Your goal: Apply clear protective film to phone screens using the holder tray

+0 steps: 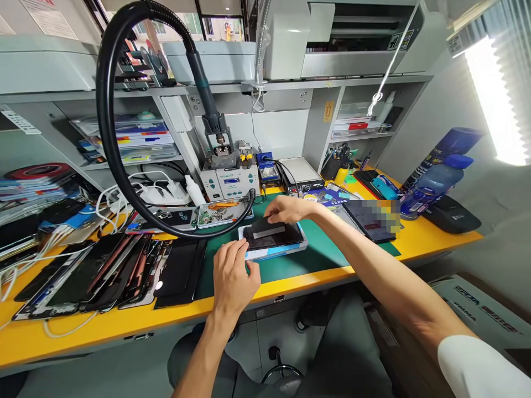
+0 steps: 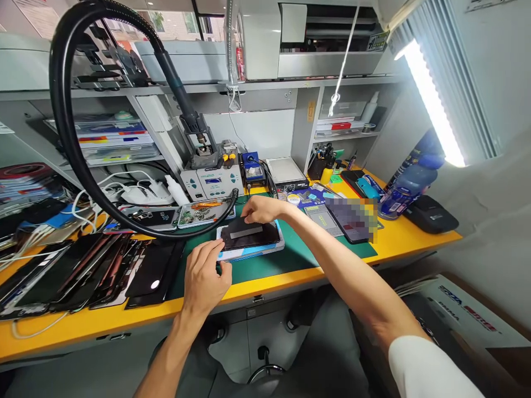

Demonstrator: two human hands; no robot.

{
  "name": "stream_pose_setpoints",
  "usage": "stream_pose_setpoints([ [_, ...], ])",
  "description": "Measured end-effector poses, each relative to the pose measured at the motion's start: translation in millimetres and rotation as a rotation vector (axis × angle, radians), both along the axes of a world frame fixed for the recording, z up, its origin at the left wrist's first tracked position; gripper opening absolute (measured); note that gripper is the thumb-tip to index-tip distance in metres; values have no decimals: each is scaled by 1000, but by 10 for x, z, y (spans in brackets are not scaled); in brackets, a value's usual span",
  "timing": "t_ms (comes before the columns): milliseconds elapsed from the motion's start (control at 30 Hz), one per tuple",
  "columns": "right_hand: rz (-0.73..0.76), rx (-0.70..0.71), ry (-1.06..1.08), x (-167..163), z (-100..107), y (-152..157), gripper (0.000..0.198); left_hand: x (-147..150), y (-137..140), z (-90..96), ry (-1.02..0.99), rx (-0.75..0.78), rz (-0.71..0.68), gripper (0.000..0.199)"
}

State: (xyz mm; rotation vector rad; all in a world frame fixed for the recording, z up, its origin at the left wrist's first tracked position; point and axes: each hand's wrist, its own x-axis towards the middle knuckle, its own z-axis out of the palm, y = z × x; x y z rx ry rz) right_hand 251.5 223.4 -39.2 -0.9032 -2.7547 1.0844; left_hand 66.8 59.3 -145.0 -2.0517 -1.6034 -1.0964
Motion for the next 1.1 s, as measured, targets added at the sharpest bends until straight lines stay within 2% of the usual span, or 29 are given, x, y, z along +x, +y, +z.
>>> stream_pose_setpoints([
  [100,26,-42,-4,67,-25,38,17,4,-18,3,11,-1,4,38],
  [267,39,-122,10,217,-45,111,36,0,-34,23,56,-22,-45,44],
  [400,77,-187,-12,323,-32,144,38,12,-19,15,94,-42,-74,42],
  [533,47,-193,33,363,-15,156,47,17,-16,-1,112,-23,-71,42],
  [733,77,-213,-41,379,-4,171,39,8,-38,-11,134,-18,-79,44],
  [833,18,-172,-33,403,-17,178,43,1,-31,-14,140,-15,-78,44],
  [933,-31,-127,-52,525,27,115,35,-11,-20,-4,139,-20,-84,45],
  [1000,-92,-78,-44,665,92,-27,28,6,-24,14,120,-3,-97,45],
  [1100,-299,67,27,819,114,-425,25,129,-52,46,75,19,-157,45],
])
